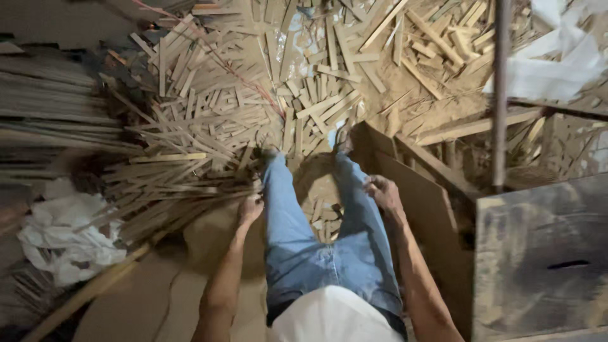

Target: The person uses a table saw to cut thin wooden strips into smaller pieces. They gather cut pieces from the floor, place them on the saw table, and use a push stick to guide the wood through the blade. The person also uses a clamp to secure a metal guide on the saw table.

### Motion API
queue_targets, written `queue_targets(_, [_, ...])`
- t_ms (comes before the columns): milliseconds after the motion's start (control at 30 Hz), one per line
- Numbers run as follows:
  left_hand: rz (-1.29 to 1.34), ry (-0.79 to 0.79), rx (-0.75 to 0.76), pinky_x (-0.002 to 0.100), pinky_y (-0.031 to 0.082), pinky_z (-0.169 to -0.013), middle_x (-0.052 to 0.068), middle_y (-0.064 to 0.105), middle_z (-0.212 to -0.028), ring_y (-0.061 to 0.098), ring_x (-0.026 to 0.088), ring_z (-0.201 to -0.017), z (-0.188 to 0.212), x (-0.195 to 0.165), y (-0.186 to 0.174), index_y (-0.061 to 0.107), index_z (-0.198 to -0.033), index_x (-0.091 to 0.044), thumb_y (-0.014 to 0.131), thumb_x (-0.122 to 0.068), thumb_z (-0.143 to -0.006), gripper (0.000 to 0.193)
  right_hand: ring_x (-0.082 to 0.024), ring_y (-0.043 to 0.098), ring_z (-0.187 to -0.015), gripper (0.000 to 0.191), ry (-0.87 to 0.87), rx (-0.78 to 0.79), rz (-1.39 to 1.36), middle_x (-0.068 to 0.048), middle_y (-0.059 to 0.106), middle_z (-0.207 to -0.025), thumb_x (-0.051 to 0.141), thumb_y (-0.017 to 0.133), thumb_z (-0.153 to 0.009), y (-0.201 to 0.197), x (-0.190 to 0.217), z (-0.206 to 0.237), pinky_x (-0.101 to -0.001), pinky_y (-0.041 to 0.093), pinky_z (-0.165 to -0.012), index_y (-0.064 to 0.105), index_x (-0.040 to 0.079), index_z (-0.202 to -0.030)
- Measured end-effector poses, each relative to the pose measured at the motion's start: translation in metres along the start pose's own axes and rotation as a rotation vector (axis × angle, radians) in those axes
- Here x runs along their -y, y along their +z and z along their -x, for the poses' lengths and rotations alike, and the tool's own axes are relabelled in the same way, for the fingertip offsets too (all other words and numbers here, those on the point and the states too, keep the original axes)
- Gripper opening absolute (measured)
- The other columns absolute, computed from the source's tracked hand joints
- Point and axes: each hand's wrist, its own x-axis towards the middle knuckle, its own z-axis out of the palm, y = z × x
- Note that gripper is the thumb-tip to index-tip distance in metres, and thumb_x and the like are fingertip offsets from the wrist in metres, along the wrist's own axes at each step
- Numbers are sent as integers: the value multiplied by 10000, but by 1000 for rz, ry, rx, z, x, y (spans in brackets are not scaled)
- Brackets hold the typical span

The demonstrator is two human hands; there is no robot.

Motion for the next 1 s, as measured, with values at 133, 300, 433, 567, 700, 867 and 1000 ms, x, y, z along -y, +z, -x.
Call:
queue_targets(133, [373, -217, -8, 407, 551, -856, 159, 759, -1112, 706, 303, -1010, 57, -36, 40, 745, -1200, -107, 619, -341, -924, 384, -62, 661, -815, 152, -82, 9, -163, 14, 732, -905, 31, 658, -917, -69, 25, 0, -224, 539, -743, 709, 25, -1060])
queue_targets(300, [461, -224, 34, 398, 551, -842, 153, 761, -1086, 705, 283, -983, 112, -67, 73, 745, -1175, -88, 625, -321, -926, 361, -76, 596, -763, 103, -249, -38, 19, -7, 675, -853, 77, 670, -1012, -135, 73, 3, -246, 481, -686, 725, -6, -1039])
queue_targets(433, [477, -196, 43, 391, 551, -830, 147, 762, -1065, 705, 267, -962, 125, -72, 92, 745, -1155, -74, 630, -305, -928, 343, -73, 644, -799, 140, -381, -42, 56, -5, 705, -891, 81, 690, -990, -157, 101, 2, -239, 530, -725, 717, -1, -1100])
queue_targets(567, [458, -163, 49, 384, 551, -819, 142, 764, -1043, 705, 251, -941, 128, -71, 104, 745, -1134, -59, 636, -289, -930, 326, -70, 703, -874, 257, -403, 5, -85, 0, 740, -959, 94, 704, -961, -161, 105, 5, -226, 545, -757, 681, 3, -1199])
queue_targets(700, [404, -147, 76, 377, 550, -807, 137, 765, -1022, 704, 235, -919, 142, -80, 96, 746, -1114, -45, 641, -273, -932, 310, -85, 682, -882, 274, -441, -40, -174, -15, 722, -983, 80, 720, -968, -169, 84, 28, -235, 572, -796, 687, -23, -1220])
queue_targets(867, [336, -23, 65, 368, 550, -793, 130, 767, -996, 704, 215, -893, 119, -130, 55, 746, -1089, -26, 648, -253, -934, 291, -99, 691, -833, 217, -350, -222, -245, -38, 738, -950, 71, 720, -966, -193, 39, 72, -239, 563, -743, 707, -40, -1152])
queue_targets(1000, [389, 199, -44, 362, 550, -782, 125, 768, -974, 704, 199, -872, 61, -184, 18, 746, -1068, -12, 653, -236, -936, 277, -85, 676, -836, 227, -364, -320, -187, -40, 734, -977, 55, 723, -955, -207, 3, 99, -223, 552, -744, 717, -36, -1163])
